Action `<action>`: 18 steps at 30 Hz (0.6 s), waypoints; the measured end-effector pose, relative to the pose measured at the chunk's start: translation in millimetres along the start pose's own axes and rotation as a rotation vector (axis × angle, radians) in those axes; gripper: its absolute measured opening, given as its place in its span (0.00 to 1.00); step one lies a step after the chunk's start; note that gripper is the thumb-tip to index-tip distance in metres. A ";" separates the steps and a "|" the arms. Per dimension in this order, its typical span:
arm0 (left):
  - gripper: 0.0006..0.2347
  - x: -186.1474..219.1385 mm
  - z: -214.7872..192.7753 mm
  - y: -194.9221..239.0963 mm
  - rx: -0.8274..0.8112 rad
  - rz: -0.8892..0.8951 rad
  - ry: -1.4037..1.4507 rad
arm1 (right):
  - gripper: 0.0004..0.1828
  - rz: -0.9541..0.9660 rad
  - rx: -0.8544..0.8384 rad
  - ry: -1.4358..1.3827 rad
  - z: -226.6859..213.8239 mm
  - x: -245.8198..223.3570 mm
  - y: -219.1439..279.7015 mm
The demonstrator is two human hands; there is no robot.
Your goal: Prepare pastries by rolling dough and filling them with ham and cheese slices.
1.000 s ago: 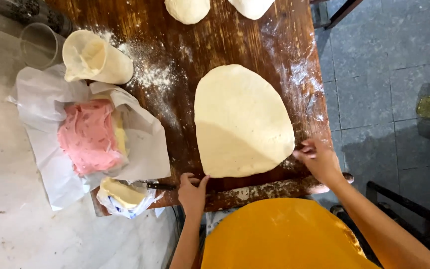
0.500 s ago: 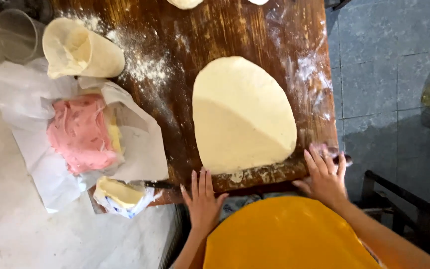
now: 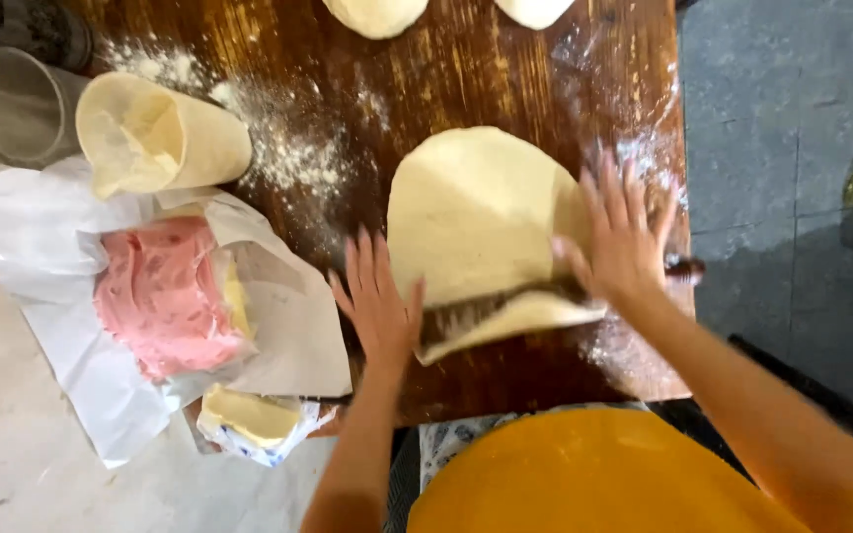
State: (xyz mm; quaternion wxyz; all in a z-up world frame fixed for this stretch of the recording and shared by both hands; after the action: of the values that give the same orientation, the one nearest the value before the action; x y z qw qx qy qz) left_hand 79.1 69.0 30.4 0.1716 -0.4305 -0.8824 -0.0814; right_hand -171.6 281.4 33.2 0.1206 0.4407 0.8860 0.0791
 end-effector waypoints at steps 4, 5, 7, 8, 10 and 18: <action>0.35 24.9 -16.5 91.6 -0.091 0.119 -0.023 | 0.52 -0.298 -0.007 -0.034 3.5 29.4 105.4; 0.36 31.5 -19.6 116.9 -0.096 0.197 -0.030 | 0.51 -0.366 -0.048 -0.088 12.8 44.7 137.0; 0.35 14.1 6.6 157.7 -0.170 0.215 -0.040 | 0.46 -0.388 -0.033 -0.031 32.8 68.1 161.3; 0.33 6.7 18.7 180.6 -0.245 0.235 -0.051 | 0.42 -0.406 -0.016 0.023 41.9 80.2 176.5; 0.32 -0.4 25.1 189.4 -0.331 0.212 -0.094 | 0.38 -0.404 -0.030 0.084 39.9 90.0 178.4; 0.35 23.8 -8.8 73.4 -0.404 -0.015 0.036 | 0.47 -0.253 0.017 0.055 2.6 36.1 92.4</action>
State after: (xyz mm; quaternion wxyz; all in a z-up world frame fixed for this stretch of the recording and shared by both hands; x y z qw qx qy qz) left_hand 125.4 129.0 47.2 0.0966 -0.4479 -0.8481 -0.2659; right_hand -121.4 365.7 48.2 0.1013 0.3243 0.9381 0.0678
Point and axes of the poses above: each hand's wrist, its own y-axis away from the middle knuckle, its own z-axis out of the palm, x = y × z, the point moved 1 cm from there along -y, towards the middle knuckle, and after that the axes turned 7 degrees about z, right-handed, at the moved point
